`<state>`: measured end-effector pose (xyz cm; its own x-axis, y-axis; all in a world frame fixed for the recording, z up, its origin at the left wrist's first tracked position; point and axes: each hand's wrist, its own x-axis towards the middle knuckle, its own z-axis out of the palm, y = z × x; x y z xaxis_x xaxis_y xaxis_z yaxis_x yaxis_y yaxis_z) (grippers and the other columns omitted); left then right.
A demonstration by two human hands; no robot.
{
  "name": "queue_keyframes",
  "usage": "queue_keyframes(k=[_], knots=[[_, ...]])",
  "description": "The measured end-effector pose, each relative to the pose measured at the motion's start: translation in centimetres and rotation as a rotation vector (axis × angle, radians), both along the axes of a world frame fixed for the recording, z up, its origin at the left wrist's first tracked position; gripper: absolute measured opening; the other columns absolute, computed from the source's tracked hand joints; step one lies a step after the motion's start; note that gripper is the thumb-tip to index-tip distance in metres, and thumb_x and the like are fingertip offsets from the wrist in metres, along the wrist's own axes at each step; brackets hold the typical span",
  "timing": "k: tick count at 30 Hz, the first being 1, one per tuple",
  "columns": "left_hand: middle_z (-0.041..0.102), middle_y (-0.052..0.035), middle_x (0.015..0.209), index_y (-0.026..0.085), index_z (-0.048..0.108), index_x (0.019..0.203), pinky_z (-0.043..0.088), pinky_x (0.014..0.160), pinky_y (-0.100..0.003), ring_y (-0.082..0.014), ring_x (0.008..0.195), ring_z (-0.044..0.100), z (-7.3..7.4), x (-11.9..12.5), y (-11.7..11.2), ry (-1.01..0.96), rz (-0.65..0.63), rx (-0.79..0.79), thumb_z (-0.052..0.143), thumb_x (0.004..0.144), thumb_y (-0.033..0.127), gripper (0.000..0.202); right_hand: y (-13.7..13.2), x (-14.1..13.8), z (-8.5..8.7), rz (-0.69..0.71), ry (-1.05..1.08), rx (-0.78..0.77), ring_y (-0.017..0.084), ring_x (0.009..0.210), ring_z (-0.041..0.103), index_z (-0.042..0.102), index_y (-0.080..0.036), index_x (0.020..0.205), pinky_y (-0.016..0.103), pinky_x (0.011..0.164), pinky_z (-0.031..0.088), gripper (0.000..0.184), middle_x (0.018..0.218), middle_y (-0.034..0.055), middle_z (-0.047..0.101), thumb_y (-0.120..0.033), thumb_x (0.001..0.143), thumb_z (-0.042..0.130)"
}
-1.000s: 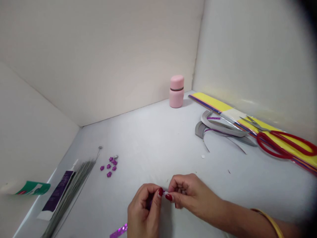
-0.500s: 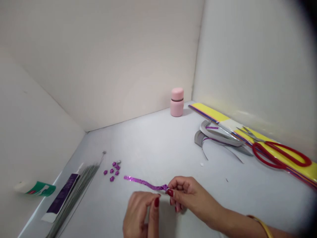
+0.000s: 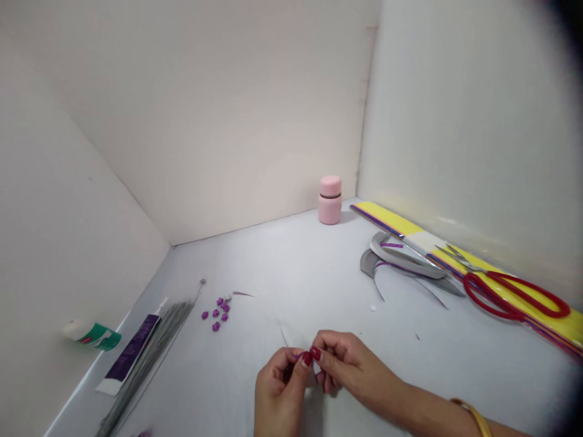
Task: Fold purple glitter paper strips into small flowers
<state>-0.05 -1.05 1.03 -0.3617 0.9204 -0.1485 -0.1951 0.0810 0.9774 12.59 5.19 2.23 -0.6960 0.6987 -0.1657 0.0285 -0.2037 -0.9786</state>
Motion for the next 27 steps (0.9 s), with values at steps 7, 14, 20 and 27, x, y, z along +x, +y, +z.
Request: queue_keyframes(k=[7,14,20,27], knots=[[0.057,0.0017,0.048,0.015,0.061,0.049,0.038,0.052,-0.022,-0.0104,0.049,0.047,-0.58,-0.71,0.55,-0.221,0.209,-0.151,0.080,0.052,0.040,0.032,0.16,-0.02,0.25,-0.011,-0.016,-0.053,0.009,0.046,0.050,0.051,-0.015,0.069,0.021,0.049,0.038,0.037,0.056,-0.0021,0.056,-0.051,0.076,0.056],[0.061,-0.0019,0.051,0.014,0.067,0.058,0.037,0.054,-0.024,-0.0128,0.052,0.049,-0.21,-0.35,0.40,-0.053,0.049,-0.094,0.076,0.057,0.045,0.032,0.01,-0.26,0.13,-0.026,0.006,-0.116,0.007,0.043,0.049,0.052,-0.015,0.071,0.020,0.047,0.037,0.037,0.055,-0.0022,0.057,-0.050,0.074,0.059],[0.056,0.0018,0.048,0.016,0.061,0.052,0.034,0.053,-0.022,-0.0103,0.050,0.044,-0.19,-0.57,0.26,-0.120,0.043,-0.145,0.076,0.058,0.044,0.033,0.00,0.02,-0.11,0.006,0.009,-0.104,0.008,0.048,0.052,0.053,-0.015,0.076,0.020,0.048,0.038,0.026,0.062,-0.0005,0.059,-0.041,0.080,0.055],[0.058,0.0025,0.052,0.015,0.061,0.053,0.037,0.058,-0.021,-0.0100,0.055,0.049,-0.59,-0.44,0.08,-0.253,0.034,-0.213,0.079,0.056,0.039,0.030,0.06,0.64,0.08,0.023,-0.197,0.478,0.013,0.066,0.057,0.063,-0.017,0.081,0.021,0.062,0.043,0.010,0.073,0.0009,0.064,-0.016,0.080,0.053]])
